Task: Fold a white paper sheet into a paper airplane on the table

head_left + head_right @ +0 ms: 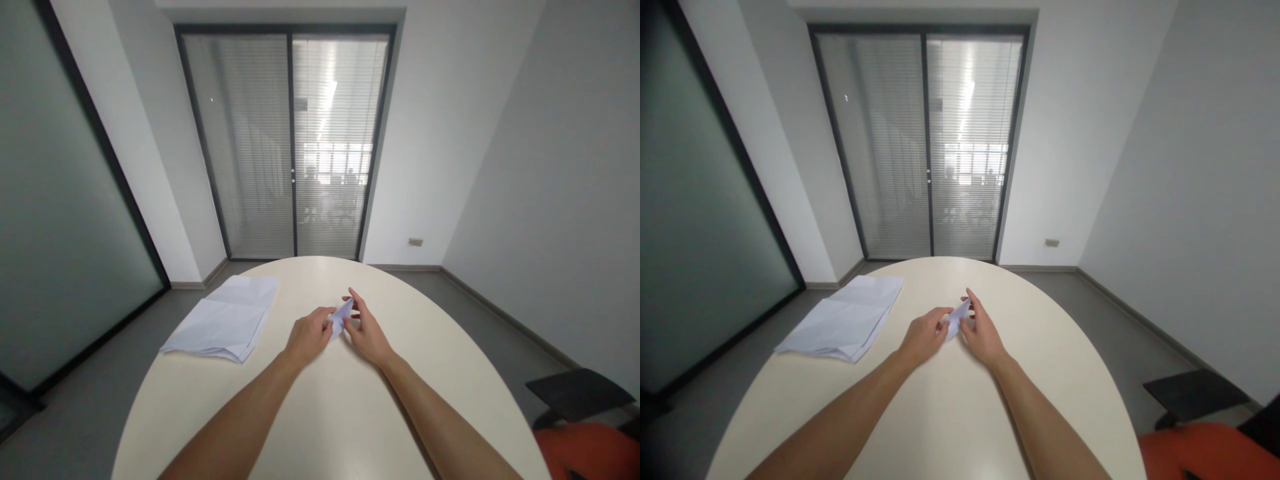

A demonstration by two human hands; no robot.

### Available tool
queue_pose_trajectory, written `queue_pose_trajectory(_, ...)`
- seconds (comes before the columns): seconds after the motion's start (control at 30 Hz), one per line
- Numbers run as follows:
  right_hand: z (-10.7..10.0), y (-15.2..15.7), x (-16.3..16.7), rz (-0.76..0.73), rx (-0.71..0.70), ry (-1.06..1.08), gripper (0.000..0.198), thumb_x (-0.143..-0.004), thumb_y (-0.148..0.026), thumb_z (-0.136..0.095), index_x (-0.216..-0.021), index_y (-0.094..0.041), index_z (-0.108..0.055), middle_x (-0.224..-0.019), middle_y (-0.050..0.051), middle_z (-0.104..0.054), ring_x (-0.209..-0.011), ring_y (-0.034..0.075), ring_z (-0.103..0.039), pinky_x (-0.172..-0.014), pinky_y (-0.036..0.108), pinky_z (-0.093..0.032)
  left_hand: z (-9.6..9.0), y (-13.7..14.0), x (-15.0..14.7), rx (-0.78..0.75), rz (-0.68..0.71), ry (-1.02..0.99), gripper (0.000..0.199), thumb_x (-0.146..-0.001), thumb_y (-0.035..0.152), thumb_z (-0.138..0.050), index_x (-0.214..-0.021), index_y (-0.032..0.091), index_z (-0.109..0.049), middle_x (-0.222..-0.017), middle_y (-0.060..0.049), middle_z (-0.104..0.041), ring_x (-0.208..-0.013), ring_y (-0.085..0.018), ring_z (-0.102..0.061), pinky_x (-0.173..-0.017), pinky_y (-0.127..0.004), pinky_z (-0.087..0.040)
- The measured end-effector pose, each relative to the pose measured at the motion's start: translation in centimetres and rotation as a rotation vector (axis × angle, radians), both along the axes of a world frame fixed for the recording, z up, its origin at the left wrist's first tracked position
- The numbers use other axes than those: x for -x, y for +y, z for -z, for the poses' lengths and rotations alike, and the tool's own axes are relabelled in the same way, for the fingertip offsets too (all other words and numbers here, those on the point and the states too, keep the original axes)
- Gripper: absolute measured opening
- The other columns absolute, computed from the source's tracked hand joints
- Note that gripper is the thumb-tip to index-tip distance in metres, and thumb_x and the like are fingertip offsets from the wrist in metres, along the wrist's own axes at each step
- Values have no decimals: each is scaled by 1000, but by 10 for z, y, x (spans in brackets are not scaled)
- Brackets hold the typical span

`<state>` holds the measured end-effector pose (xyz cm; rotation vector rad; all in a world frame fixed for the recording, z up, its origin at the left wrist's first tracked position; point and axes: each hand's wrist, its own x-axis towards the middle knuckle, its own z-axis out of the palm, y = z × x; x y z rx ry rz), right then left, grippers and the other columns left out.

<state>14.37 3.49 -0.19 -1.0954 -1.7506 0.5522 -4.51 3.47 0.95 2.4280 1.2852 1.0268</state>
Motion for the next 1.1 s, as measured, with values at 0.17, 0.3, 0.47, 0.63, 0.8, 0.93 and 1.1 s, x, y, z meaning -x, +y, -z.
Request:
queue_pose_trajectory(0.17,3,0,-1,-54,-16,-84,61,-94,-20,-40,-153,-26,-25,-141,11,-53,-117,21,-58,-102,44,-47,8,9,1,14,-56,-97,32,-92,16,-50,-120,24,-63,-119,-2,-69,-100,-17,-66,-89,-27,-50)
queue_pose_trajectory(0.3,6,2,-3,-89,-100,-200,61,-88,-10,-39,-147,-26,-40,-137,8,-58,-125,21,-54,-109,48,-42,13,15,3,24,-70,-118,27,-90,12,-50,-108,24,-68,-108,-1,-72,-93,-16,-67,-85,-27,-51)
queue_pose_trajectory(0.47,2,0,-6,-135,-121,-307,58,-83,-5,-39,-133,-25,-60,-132,7,-63,-124,22,-56,-109,45,-43,20,21,4,49,-88,-146,27,-89,9,-51,-100,24,-71,-103,-1,-73,-95,-16,-67,-88,-27,-50)
queue_pose_trajectory(0.63,-3,-3,-6,-145,-81,-437,62,-80,-2,-38,-133,-23,-62,-137,7,-60,-129,22,-54,-113,43,-40,24,25,5,76,-96,-131,26,-87,7,-53,-96,22,-72,-102,-1,-74,-95,-15,-67,-91,-28,-50)
queue_pose_trajectory(0.8,-1,-1,-4,-182,-25,-523,57,-86,-8,-41,-138,-22,-57,-143,8,-55,-135,23,-48,-117,46,-34,19,18,4,63,-111,-50,22,-90,14,-52,-99,22,-71,-103,-2,-73,-94,-17,-67,-88,-28,-50)
queue_pose_trajectory(0.93,-3,-3,-2,-188,13,-545,52,-89,-16,-46,-139,-23,-56,-145,7,-53,-138,26,-45,-117,49,-33,15,12,2,29,-75,28,21,-93,21,-51,-104,23,-69,-105,-3,-73,-97,-18,-65,-88,-30,-49)
queue_pose_trajectory(1.1,-8,-5,-1,-232,31,-511,42,-99,-33,-41,-136,-26,-59,-142,5,-56,-137,26,-46,-116,50,-34,14,11,3,1,-60,107,20,-90,20,-56,-106,21,-69,-107,-4,-72,-104,-21,-61,-94,-33,-47)
